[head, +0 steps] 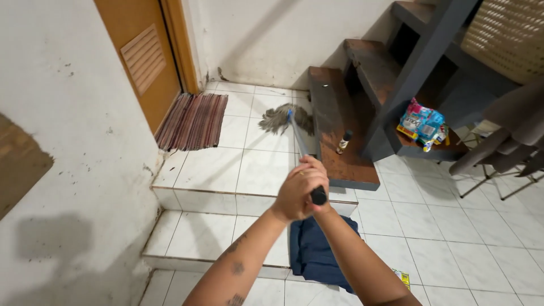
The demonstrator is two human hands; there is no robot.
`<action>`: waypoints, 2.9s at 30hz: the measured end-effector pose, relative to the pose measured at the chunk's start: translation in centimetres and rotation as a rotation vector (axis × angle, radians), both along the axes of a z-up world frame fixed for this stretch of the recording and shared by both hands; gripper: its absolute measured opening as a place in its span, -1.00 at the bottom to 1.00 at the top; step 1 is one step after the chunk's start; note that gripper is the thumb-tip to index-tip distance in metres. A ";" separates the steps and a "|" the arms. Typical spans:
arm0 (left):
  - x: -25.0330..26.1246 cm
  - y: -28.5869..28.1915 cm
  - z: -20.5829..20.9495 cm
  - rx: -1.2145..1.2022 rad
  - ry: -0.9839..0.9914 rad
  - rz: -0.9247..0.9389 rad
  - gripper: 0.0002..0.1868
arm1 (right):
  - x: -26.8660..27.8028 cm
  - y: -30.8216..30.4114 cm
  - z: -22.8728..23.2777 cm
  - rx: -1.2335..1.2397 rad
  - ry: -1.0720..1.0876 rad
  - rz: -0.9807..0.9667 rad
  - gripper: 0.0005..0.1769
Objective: Mopping the tiled floor in an entryway area.
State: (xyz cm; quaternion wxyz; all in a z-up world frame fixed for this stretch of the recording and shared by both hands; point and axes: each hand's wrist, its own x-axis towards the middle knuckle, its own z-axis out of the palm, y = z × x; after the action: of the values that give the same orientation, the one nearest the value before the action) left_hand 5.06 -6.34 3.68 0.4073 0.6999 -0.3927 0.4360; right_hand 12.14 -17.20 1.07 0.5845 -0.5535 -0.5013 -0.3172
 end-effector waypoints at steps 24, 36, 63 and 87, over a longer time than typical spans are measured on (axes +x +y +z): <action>-5.2 14.4 12.9 -0.257 -0.176 -0.187 -0.40 | -3.2 14.0 8.9 -0.066 -0.328 -0.390 -0.72; 1.3 21.2 4.3 0.098 -0.035 -0.129 -0.46 | -2.2 17.4 3.1 -0.226 0.111 -0.523 -0.62; 0.0 15.9 8.7 0.155 -0.109 -0.289 -0.40 | -6.5 11.4 4.2 -0.260 0.181 -0.738 -0.51; 2.8 2.5 -3.1 0.124 0.050 0.127 -0.38 | -0.2 -3.1 0.7 -0.359 0.087 -0.351 -0.41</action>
State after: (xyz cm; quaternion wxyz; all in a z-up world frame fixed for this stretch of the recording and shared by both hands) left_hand 7.87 -3.80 0.55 0.3446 0.7579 -0.3635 0.4180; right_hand 11.92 -20.30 1.77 0.4338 -0.7401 -0.4204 -0.2954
